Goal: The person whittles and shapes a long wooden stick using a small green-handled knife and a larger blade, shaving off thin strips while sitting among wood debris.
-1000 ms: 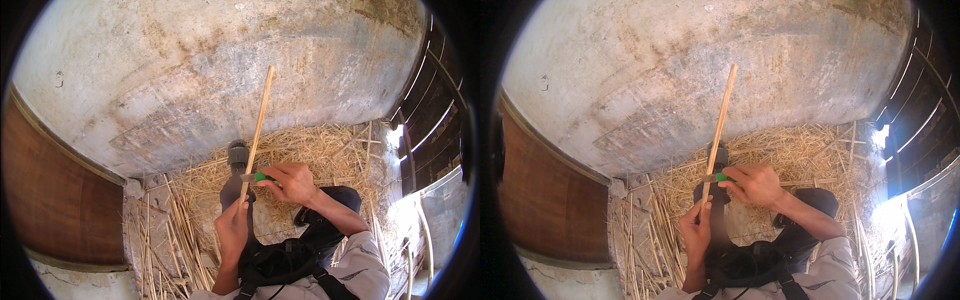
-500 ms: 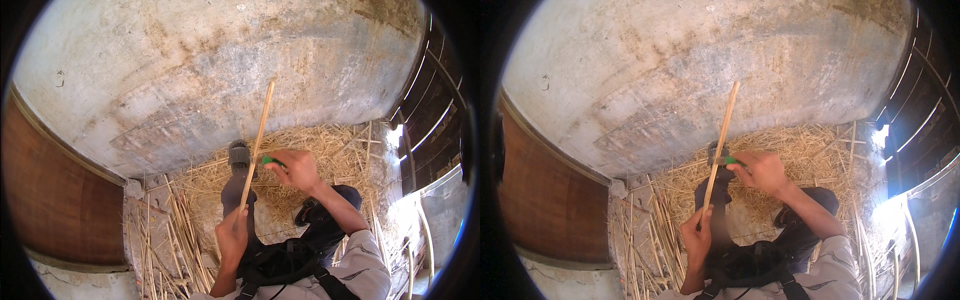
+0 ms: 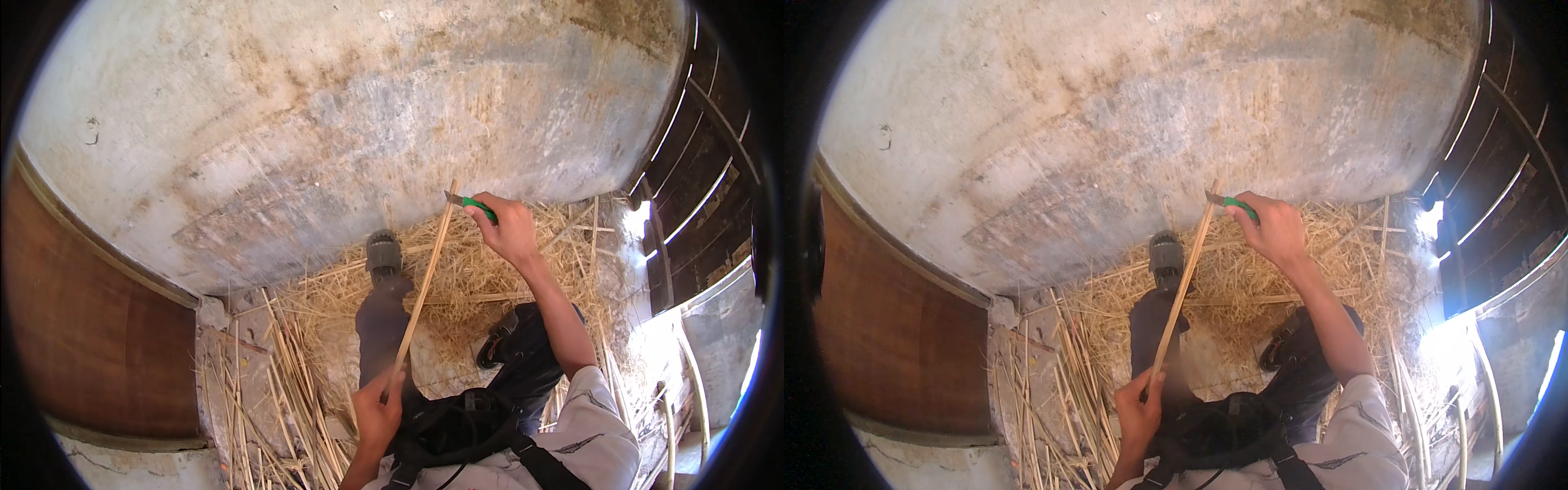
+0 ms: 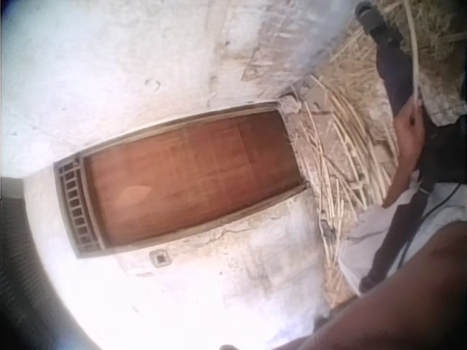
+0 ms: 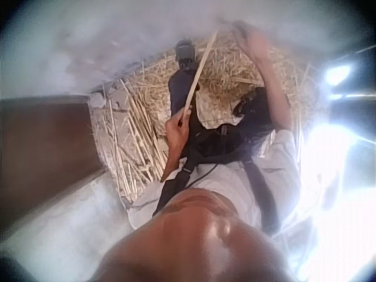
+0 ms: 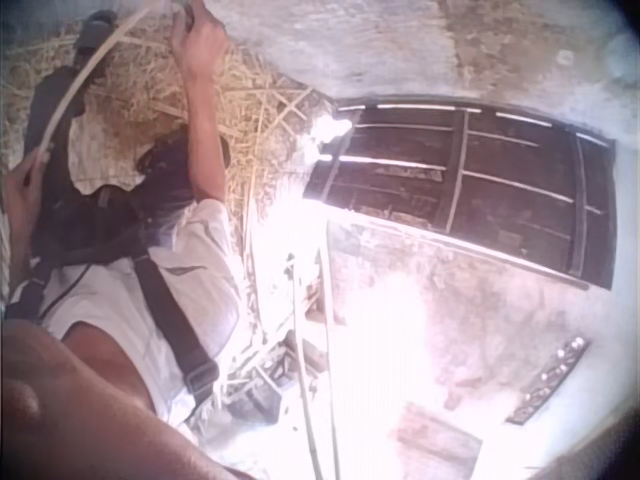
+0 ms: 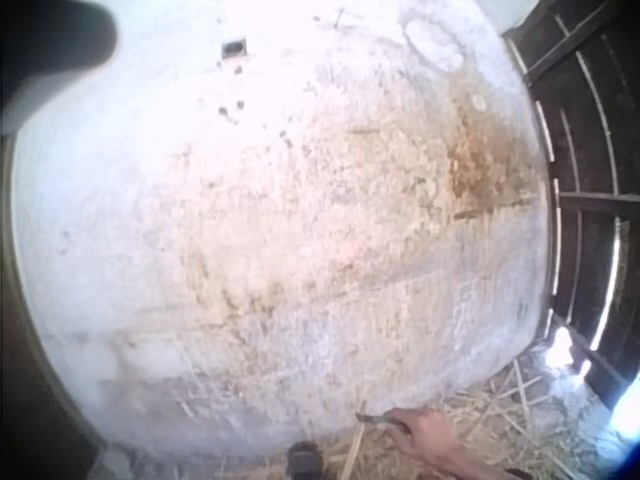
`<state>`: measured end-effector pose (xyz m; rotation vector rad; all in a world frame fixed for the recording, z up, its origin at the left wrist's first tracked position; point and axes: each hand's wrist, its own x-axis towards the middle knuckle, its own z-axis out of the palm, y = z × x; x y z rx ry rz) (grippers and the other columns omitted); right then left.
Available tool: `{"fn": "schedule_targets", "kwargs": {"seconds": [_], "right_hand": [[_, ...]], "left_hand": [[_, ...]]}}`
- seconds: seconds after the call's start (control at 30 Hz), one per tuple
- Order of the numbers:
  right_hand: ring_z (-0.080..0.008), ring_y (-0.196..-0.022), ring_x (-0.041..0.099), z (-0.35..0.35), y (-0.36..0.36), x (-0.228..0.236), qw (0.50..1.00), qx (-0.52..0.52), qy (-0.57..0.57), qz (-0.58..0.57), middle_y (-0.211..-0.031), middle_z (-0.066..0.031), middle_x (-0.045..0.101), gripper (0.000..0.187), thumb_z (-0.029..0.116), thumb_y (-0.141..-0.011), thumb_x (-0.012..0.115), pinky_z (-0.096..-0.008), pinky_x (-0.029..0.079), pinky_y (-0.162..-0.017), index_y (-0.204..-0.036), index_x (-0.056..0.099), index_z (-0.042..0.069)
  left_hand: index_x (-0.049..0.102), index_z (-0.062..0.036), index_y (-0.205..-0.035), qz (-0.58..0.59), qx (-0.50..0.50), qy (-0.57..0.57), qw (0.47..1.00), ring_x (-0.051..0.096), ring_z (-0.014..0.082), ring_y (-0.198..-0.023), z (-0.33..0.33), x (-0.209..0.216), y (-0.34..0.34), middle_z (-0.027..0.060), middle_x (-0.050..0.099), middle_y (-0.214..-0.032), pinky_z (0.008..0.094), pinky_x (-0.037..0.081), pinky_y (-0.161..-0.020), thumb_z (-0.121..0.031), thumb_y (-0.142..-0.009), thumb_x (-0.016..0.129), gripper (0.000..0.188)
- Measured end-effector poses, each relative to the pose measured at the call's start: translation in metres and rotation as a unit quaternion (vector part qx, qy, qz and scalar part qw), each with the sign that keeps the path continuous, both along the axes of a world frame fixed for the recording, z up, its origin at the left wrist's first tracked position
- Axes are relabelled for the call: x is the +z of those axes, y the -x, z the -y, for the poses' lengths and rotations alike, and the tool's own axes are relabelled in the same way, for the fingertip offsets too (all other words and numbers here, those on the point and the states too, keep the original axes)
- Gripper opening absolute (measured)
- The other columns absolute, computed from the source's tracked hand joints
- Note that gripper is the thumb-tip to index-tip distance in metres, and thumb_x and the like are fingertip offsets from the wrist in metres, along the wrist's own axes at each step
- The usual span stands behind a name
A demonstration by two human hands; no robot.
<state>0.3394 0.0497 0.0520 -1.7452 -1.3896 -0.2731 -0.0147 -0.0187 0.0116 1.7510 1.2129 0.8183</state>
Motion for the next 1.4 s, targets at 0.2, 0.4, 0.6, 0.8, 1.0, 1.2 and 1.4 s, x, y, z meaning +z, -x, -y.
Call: {"fn": "schedule_targets", "kwargs": {"seconds": [0.2, 0.4, 0.6, 0.8, 1.0, 1.2, 1.4], "right_hand": [[-0.0183, -0.072, 0.066, 0.003, -0.005, 0.003, 0.967, 0.092, 0.092, -0.22, -0.077, -0.0072, 0.068, 0.034, 0.04, -0.099, 0.067, -0.0364, 0.05, -0.066, -0.108, 0.074, 0.008], [-0.0093, -0.076, 0.057, 0.006, 0.016, 0.003, 0.871, 0.189, 0.093, -0.444, -0.089, -0.006, 0.069, 0.034, 0.036, -0.101, 0.067, -0.0309, 0.045, -0.067, -0.112, 0.074, 0.004], [-0.0052, -0.057, 0.041, 0.009, 0.01, -0.005, 0.82, 0.232, 0.057, -0.52, -0.077, -0.0018, 0.07, 0.024, 0.03, -0.099, 0.071, -0.0265, 0.03, -0.052, -0.099, 0.073, 0.006], [-0.0043, -0.059, 0.047, 0.016, 0.021, -0.002, 0.817, 0.266, 0.074, -0.507, -0.077, -0.0018, 0.072, 0.023, 0.028, -0.097, 0.073, -0.0255, 0.034, -0.054, -0.099, 0.073, 0.005], [-0.0068, -0.073, 0.063, 0.017, 0.033, 0.0, 0.813, 0.271, 0.071, -0.511, -0.079, -0.0028, 0.074, 0.022, 0.028, -0.096, 0.075, -0.0258, 0.046, -0.067, -0.098, 0.075, 0.005], [-0.0025, -0.056, 0.042, 0.016, 0.036, -0.002, 0.826, 0.264, 0.03, -0.497, -0.069, 0.0026, 0.065, 0.025, 0.031, -0.093, 0.079, -0.0231, 0.031, -0.051, -0.088, 0.07, 0.009], [-0.0068, -0.081, 0.063, 0.019, 0.033, -0.003, 0.819, 0.275, 0.042, -0.502, -0.086, 0.0001, 0.072, 0.021, 0.025, -0.093, 0.08, -0.0277, 0.05, -0.075, -0.091, 0.071, 0.006]], "left_hand": [[0.076, -0.0028, -0.116, -0.008, -0.013, 0.029, 0.999, 0.047, 0.0056, -0.059, -0.003, -0.006, 0.006, 0.0095, 0.066, -0.069, 0.0276, 0.039, -0.052, -0.017, -0.098, 0.07, 0.024], [0.076, -0.0044, -0.118, 0.001, -0.051, 0.025, 0.998, 0.05, 0.0062, -0.059, -0.013, -0.017, 0.005, 0.0082, 0.064, -0.067, 0.0282, 0.041, -0.054, -0.019, -0.098, 0.07, 0.025], [0.068, 0.0013, -0.128, -0.027, -0.158, 0.156, 0.975, 0.064, 0.0087, -0.076, -0.028, -0.004, 0.011, 0.0023, 0.069, -0.082, 0.025, 0.051, -0.071, -0.017, -0.102, 0.065, 0.032], [0.066, 0.0014, -0.129, 0.12, -0.147, 0.034, 0.981, 0.07, 0.0165, -0.101, -0.052, -0.002, -0.013, 0.0149, 0.072, -0.11, 0.0304, 0.054, -0.087, -0.008, -0.101, 0.064, 0.03], [0.068, 0.0032, -0.125, 0.171, -0.125, 0.053, 0.976, 0.07, 0.0172, -0.099, -0.059, 0.009, -0.05, 0.0108, 0.068, -0.113, 0.0285, 0.057, -0.086, 0.005, -0.092, 0.071, 0.034], [0.073, 0.0037, -0.117, 0.182, -0.1, 0.024, 0.978, 0.07, 0.0146, -0.09, -0.06, 0.003, -0.059, 0.0095, 0.067, -0.105, 0.0257, 0.057, -0.077, 0.007, -0.088, 0.076, 0.03], [0.076, 0.0025, -0.111, 0.237, -0.088, 0.014, 0.967, 0.068, 0.0131, -0.085, -0.057, 0.001, -0.062, 0.0075, 0.067, -0.095, 0.0249, 0.057, -0.076, 0.006, -0.086, 0.078, 0.025]]}}
